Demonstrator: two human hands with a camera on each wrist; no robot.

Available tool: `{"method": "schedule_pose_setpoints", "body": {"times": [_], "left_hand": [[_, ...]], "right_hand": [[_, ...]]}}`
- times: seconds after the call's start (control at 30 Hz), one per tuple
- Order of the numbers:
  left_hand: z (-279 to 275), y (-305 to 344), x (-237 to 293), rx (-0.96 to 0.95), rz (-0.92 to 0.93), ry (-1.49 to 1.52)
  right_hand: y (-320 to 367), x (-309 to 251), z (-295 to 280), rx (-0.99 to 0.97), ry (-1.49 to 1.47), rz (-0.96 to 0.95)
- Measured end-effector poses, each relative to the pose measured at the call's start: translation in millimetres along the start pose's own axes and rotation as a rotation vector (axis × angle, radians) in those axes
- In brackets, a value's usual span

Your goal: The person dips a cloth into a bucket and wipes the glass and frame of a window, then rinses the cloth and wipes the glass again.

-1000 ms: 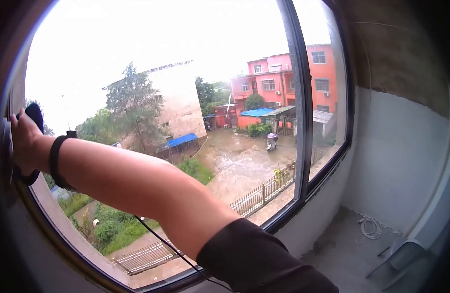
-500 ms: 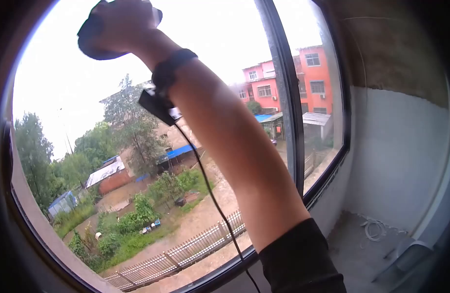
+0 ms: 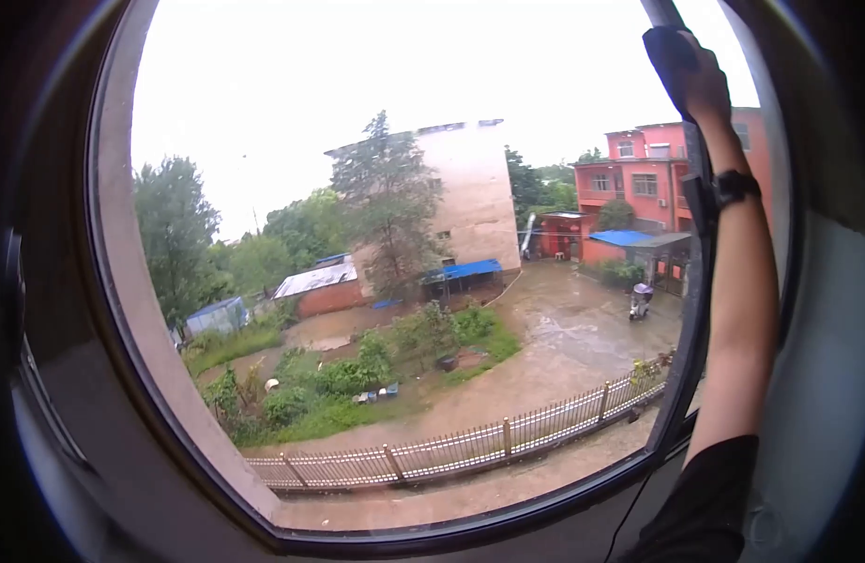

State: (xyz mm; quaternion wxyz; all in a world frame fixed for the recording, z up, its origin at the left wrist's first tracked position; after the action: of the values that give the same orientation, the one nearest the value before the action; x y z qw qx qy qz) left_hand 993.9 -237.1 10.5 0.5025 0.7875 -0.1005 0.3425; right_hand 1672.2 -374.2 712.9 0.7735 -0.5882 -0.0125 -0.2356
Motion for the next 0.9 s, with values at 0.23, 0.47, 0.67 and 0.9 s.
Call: {"method": "schedule_pose_setpoints", "body": {"times": [0.23,0.47,0.67,0.9], "left_hand": [[-10.4,16.6,-2.4,0.029,0.104,0.087],[-10.3,131.0,7.7,0.299,0.554,0.499],[-35.2,99.5,-34.2,0.194,0.325,0.331],[-53.7,76.4,-86.9,0.141,0.205,0.141]], "right_hand": [[24.9,-28.9,1.9,0.013,-0.035,0.098],[-12.8,-182.3,26.4,0.079,-0.13,-0.136],[-113.1,-350.9,54.9,0.137,-0.231,-0.269],[-185.6,-574.6,42.0,-0.029,-0.308,-0.319]]}}
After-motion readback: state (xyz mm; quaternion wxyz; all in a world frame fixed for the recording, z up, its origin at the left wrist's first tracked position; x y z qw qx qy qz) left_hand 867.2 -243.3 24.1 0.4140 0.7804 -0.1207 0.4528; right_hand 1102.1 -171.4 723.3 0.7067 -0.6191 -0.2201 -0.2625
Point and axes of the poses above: each hand's wrist, its own y-axis away from the middle knuckle, its own z-axis out of the palm, x = y × z, the point moved 1 cm from there along -y, towards the middle knuckle, and after that the axes turned 14 degrees about -z, right-handed, at the moved point
